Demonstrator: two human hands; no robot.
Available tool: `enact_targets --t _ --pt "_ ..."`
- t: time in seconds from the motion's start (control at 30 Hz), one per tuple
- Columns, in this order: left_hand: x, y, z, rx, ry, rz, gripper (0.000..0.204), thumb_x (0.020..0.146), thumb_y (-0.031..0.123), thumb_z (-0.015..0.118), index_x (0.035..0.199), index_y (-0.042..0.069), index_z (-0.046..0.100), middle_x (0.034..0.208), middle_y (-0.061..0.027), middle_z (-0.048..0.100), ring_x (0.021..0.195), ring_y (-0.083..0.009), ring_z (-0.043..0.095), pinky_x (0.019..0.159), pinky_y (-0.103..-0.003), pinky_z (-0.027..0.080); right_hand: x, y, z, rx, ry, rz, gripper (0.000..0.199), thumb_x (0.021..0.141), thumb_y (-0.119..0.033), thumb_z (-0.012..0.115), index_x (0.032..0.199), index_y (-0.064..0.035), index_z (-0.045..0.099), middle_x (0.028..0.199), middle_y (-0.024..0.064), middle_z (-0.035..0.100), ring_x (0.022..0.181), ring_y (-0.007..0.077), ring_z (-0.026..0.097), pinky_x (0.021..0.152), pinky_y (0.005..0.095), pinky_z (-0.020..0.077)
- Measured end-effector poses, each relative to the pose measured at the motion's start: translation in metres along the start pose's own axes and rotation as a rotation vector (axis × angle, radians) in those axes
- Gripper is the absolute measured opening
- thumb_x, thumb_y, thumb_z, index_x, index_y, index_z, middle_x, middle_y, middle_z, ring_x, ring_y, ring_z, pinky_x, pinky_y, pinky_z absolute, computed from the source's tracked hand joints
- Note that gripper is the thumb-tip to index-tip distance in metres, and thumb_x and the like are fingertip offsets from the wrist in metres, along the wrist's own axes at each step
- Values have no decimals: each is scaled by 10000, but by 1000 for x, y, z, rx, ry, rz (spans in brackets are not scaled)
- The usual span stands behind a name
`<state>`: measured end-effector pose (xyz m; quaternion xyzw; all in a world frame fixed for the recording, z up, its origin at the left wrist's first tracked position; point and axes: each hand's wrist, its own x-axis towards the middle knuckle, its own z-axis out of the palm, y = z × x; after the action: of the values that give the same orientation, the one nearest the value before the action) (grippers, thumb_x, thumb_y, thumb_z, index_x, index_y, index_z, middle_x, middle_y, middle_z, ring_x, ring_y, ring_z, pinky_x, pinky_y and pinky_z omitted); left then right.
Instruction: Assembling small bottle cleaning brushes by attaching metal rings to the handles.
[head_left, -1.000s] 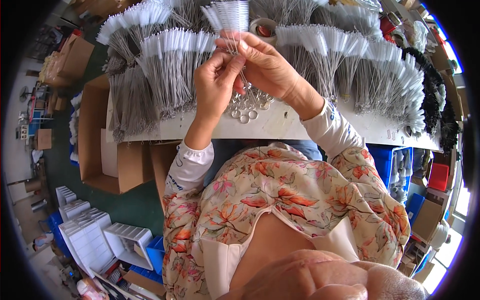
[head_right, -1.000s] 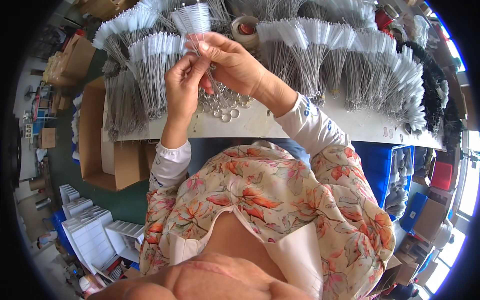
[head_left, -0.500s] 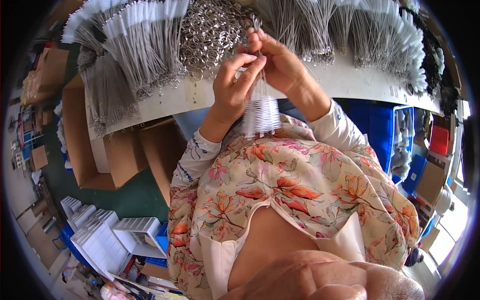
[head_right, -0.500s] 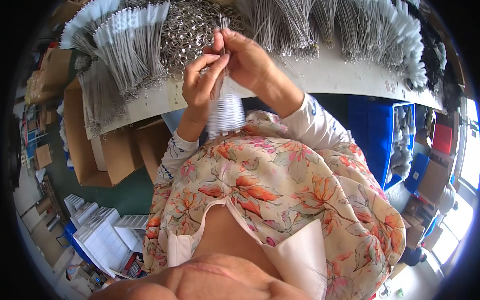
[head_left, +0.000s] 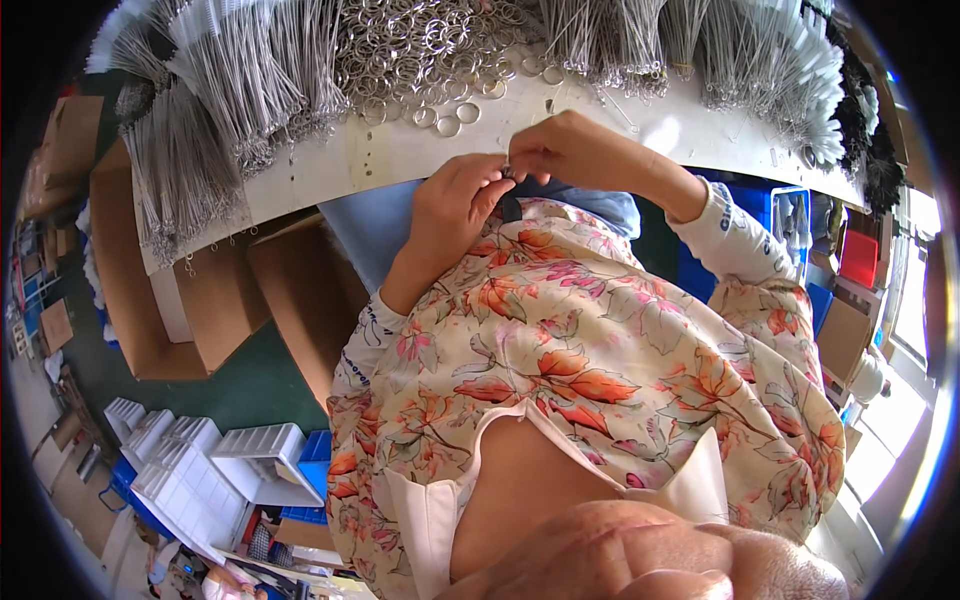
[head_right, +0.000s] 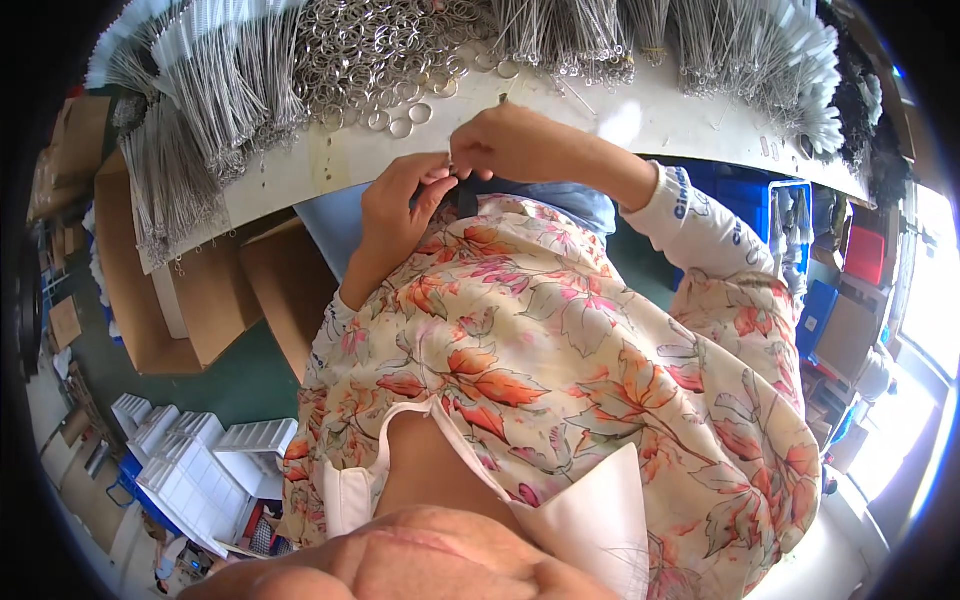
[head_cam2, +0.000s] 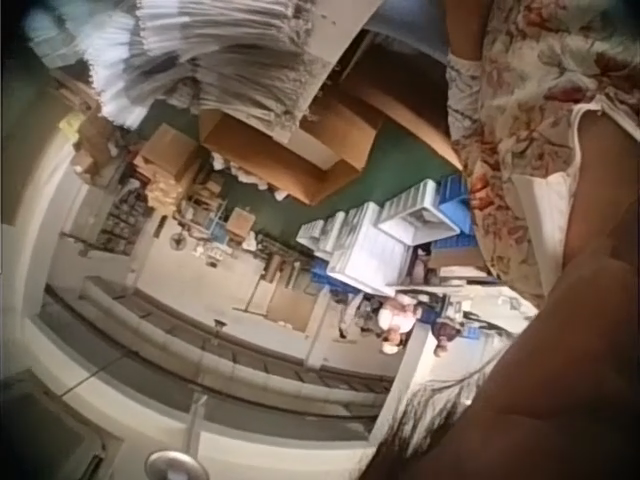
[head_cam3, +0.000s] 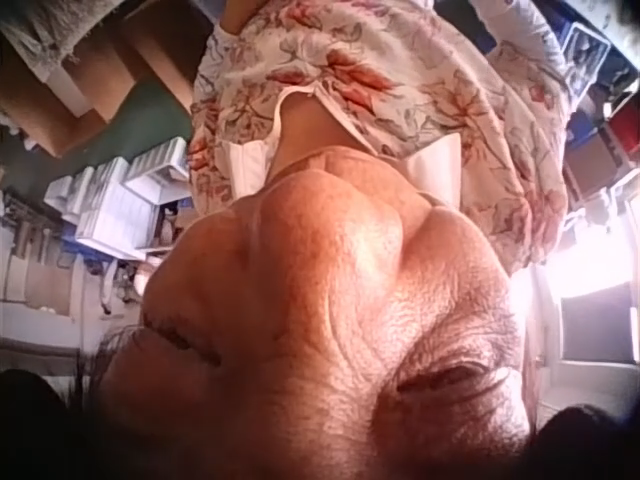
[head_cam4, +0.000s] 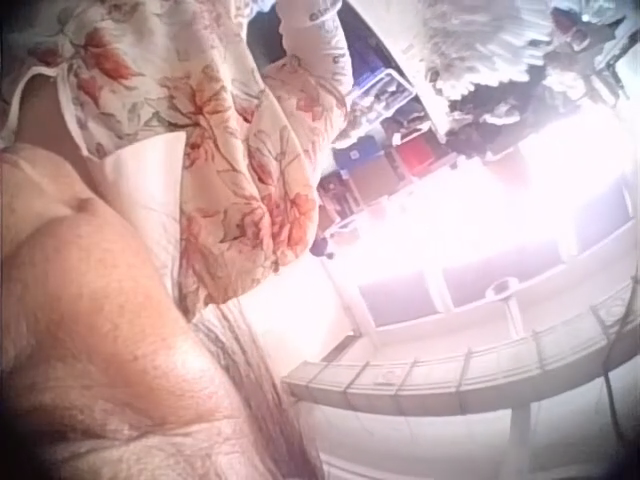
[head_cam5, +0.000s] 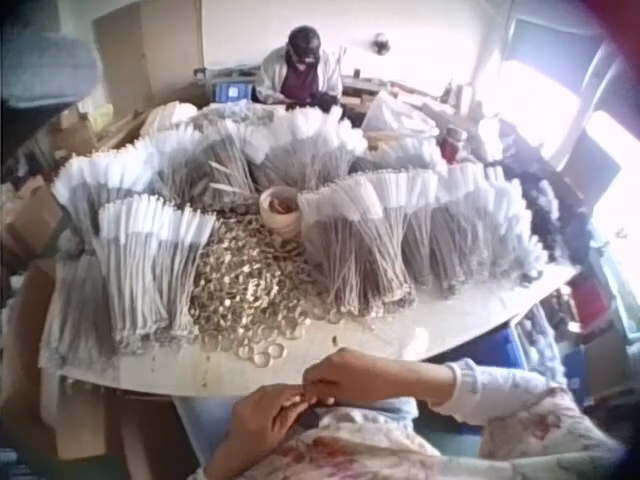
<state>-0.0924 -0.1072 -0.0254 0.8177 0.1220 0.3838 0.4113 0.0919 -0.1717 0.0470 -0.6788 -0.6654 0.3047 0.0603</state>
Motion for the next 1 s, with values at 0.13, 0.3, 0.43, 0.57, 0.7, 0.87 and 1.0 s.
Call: enact_targets --t 0.13,0.3,0.43,0.57,0.7,0.87,1.0 --pt "15 12 -18 103 12 206 200 698 26 701 881 59 629 841 -62 618 704 -213 587 607 -320 464 -8 -3 -10 979 -365 117 240 920 -217 521 888 -8 633 672 -6 554 578 77 473 532 215 388" --pt "57 -17 -32 511 -219 196 167 683 120 718 822 91 631 838 -24 617 731 -191 529 709 -333 392 -15 37 -18 -236 78 55 120 829 -165 588 854 -65 649 783 43 653 675 190 638 577 317 494" --pt "69 -35 -31 644 -329 163 127 711 147 704 782 91 615 825 -7 608 738 -191 508 726 -320 364 -6 41 9 -391 397 -6 87 808 -159 591 768 -100 641 777 52 662 699 222 657 571 354 494" --pt "60 -19 -34 -200 -88 -426 132 864 193 610 890 63 606 794 25 533 766 -104 471 782 -314 393 -3 17 7 623 441 -24 134 836 -114 605 940 -60 671 733 36 632 582 111 569 528 270 446" --pt "57 -3 -31 -1207 81 -451 205 934 184 511 1044 15 543 885 -28 567 761 -114 492 728 -263 398 -6 -25 -15 1060 446 -20 123 851 -96 620 899 7 666 991 70 617 656 124 580 584 237 458" --pt "63 10 -25 -1362 163 -546 190 944 154 487 1059 12 540 963 -62 596 841 -117 544 753 -259 445 8 -38 -16 912 565 -267 120 826 -97 643 887 3 670 944 84 632 737 168 621 638 264 493" --pt "68 16 -34 -837 202 -423 160 908 65 533 1051 -4 553 946 -51 602 809 -101 564 697 -261 492 10 -37 -15 620 684 -383 86 770 -55 674 843 -10 677 897 82 637 750 197 630 644 280 499"
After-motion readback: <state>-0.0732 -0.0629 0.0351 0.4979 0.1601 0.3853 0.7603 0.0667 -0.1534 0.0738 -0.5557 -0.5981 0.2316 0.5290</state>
